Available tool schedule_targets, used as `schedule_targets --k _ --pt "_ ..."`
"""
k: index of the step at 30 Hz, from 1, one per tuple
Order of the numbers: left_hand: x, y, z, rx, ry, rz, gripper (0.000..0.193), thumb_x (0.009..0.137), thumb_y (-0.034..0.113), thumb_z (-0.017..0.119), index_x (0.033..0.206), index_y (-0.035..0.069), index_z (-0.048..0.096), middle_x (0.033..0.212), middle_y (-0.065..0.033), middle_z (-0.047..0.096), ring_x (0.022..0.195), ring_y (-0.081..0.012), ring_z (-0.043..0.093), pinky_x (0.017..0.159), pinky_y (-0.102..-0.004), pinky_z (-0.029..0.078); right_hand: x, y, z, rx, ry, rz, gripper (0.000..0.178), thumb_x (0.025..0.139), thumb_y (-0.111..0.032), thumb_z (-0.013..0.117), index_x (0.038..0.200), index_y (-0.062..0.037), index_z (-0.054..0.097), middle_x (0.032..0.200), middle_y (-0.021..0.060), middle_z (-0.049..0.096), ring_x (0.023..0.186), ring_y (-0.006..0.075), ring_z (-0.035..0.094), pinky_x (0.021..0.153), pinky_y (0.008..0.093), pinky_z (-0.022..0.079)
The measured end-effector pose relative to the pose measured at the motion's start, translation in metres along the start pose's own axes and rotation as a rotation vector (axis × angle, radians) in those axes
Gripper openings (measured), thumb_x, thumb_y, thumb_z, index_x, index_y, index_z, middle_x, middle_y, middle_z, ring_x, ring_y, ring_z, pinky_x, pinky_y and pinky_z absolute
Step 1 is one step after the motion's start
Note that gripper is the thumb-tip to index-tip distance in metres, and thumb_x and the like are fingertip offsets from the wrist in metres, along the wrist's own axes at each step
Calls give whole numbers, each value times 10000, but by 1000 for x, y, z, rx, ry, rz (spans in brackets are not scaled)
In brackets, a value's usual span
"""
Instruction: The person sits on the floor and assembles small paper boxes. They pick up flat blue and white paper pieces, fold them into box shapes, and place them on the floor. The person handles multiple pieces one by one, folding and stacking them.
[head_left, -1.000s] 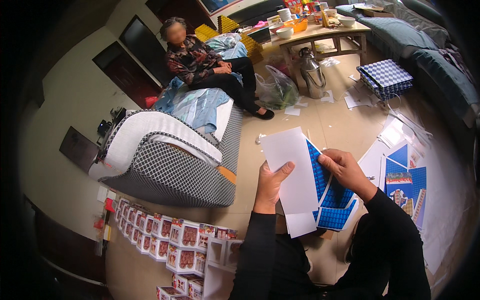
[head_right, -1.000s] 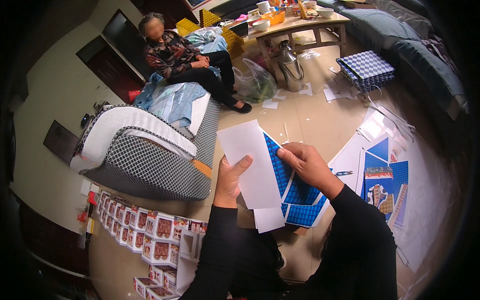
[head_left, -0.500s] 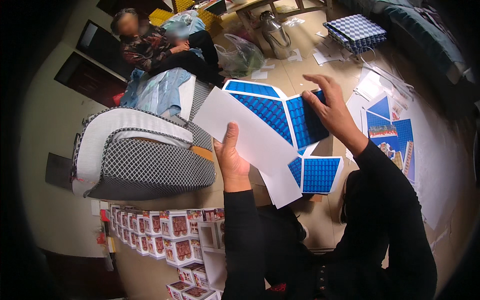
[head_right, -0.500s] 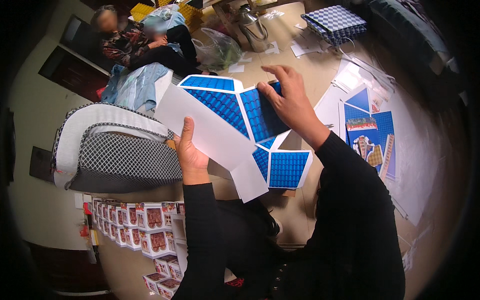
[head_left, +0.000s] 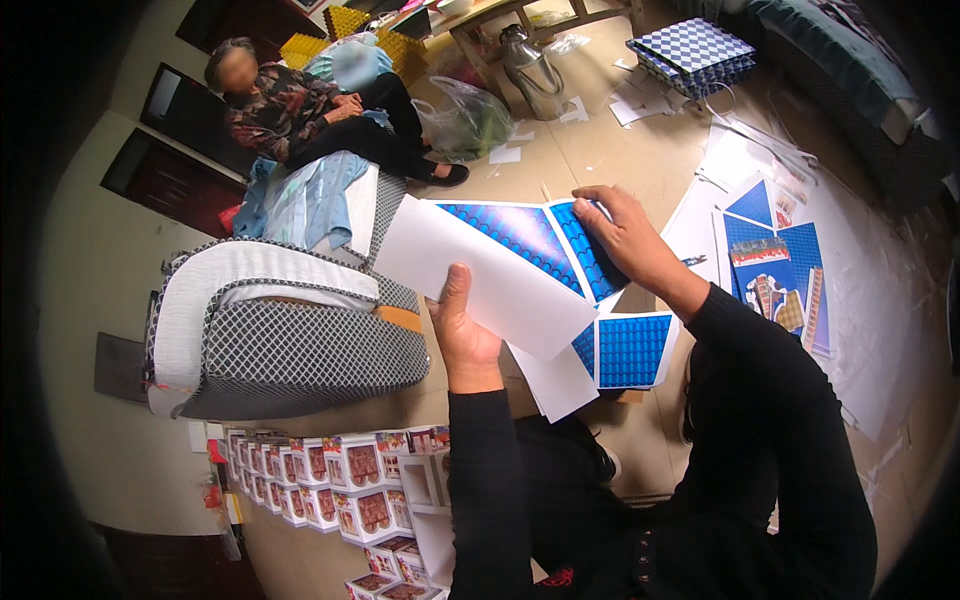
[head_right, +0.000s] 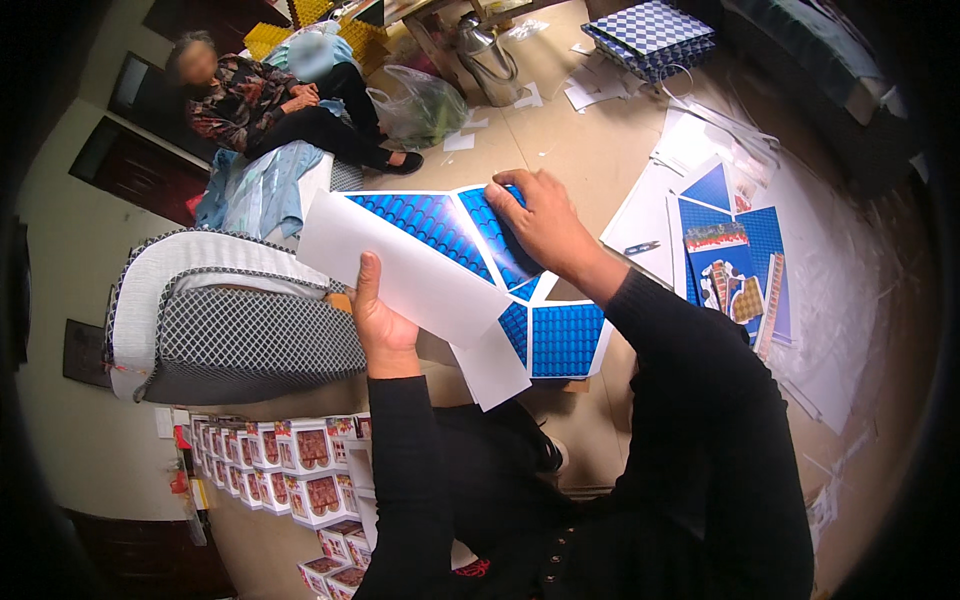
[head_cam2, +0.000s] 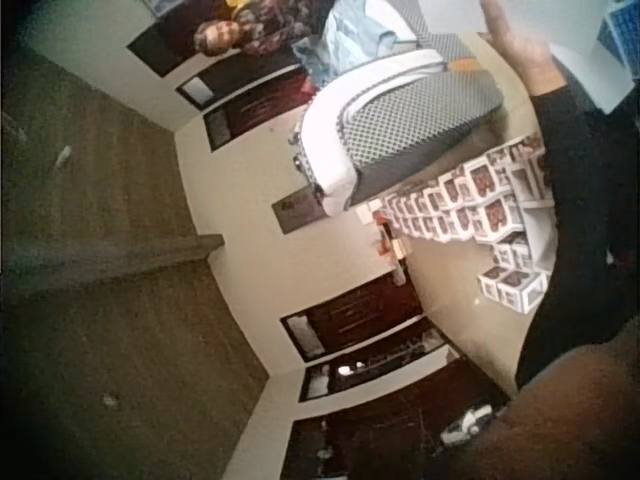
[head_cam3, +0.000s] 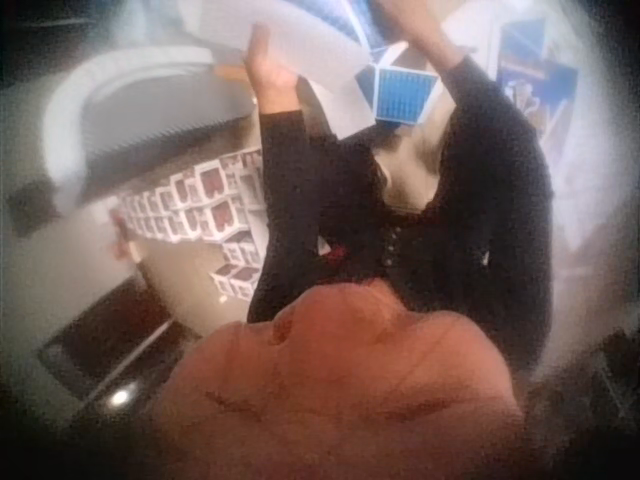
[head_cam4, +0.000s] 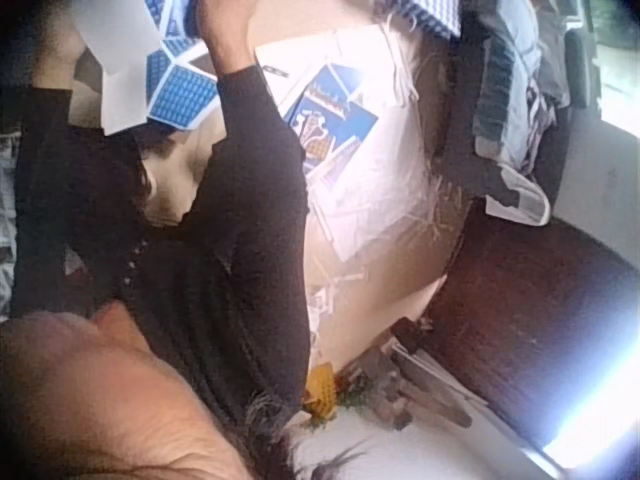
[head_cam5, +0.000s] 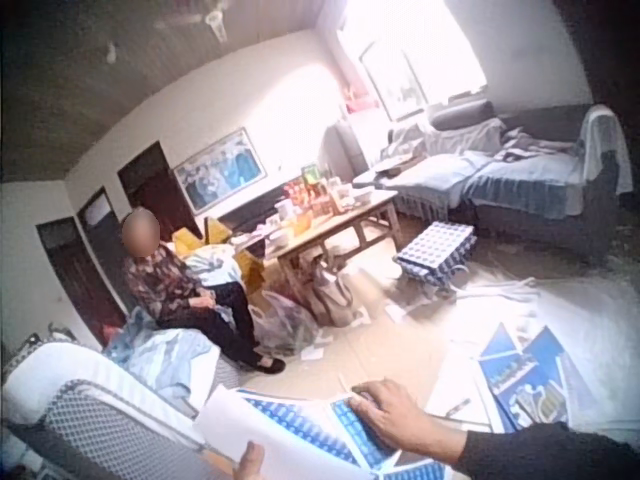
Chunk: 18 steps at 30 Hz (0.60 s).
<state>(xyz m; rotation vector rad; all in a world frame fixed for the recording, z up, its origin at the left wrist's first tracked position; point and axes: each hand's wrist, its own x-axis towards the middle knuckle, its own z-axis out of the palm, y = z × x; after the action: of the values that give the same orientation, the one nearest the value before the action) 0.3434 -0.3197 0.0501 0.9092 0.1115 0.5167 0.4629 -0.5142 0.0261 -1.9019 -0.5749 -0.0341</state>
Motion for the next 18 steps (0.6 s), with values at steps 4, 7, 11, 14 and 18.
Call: schedule_targets --k 4,7,11,14,18 --pt "-2 3 2 64 12 62 495 840 122 728 1272 38 501 1150 -64 587 1050 -212 582 925 -393 489 -5 -16 -1 338 -303 31 581 989 -505 409 1340 -50 499 1225 221 593 1070 302 620 910 379 488" --pt "-4 1 6 146 20 65 528 857 83 694 1328 66 457 1238 -75 552 1148 -240 536 1004 -418 437 -11 -23 -6 428 -482 -17 559 995 -484 412 1345 -57 498 1269 179 570 1157 268 563 998 364 422" --pt "-5 6 11 232 -107 119 491 859 70 688 1306 79 486 1208 -56 568 1126 -214 549 991 -382 443 -15 -28 1 392 -357 -52 604 958 -472 507 1389 -56 429 1390 191 438 1295 311 423 1078 402 336" --pt "-5 14 12 197 -176 71 448 857 109 708 1268 72 532 1156 -40 598 1082 -191 568 964 -349 452 -7 -18 -3 216 -99 -139 574 950 -460 513 1362 -64 458 1391 200 436 1332 369 362 1114 435 278" --pt "-13 20 3 227 -224 45 405 867 123 702 1245 77 566 1144 -25 610 1079 -175 569 960 -334 448 -5 -23 -13 -21 -95 -232 515 951 -443 513 1294 -59 531 1389 175 459 1372 368 286 1123 465 260"
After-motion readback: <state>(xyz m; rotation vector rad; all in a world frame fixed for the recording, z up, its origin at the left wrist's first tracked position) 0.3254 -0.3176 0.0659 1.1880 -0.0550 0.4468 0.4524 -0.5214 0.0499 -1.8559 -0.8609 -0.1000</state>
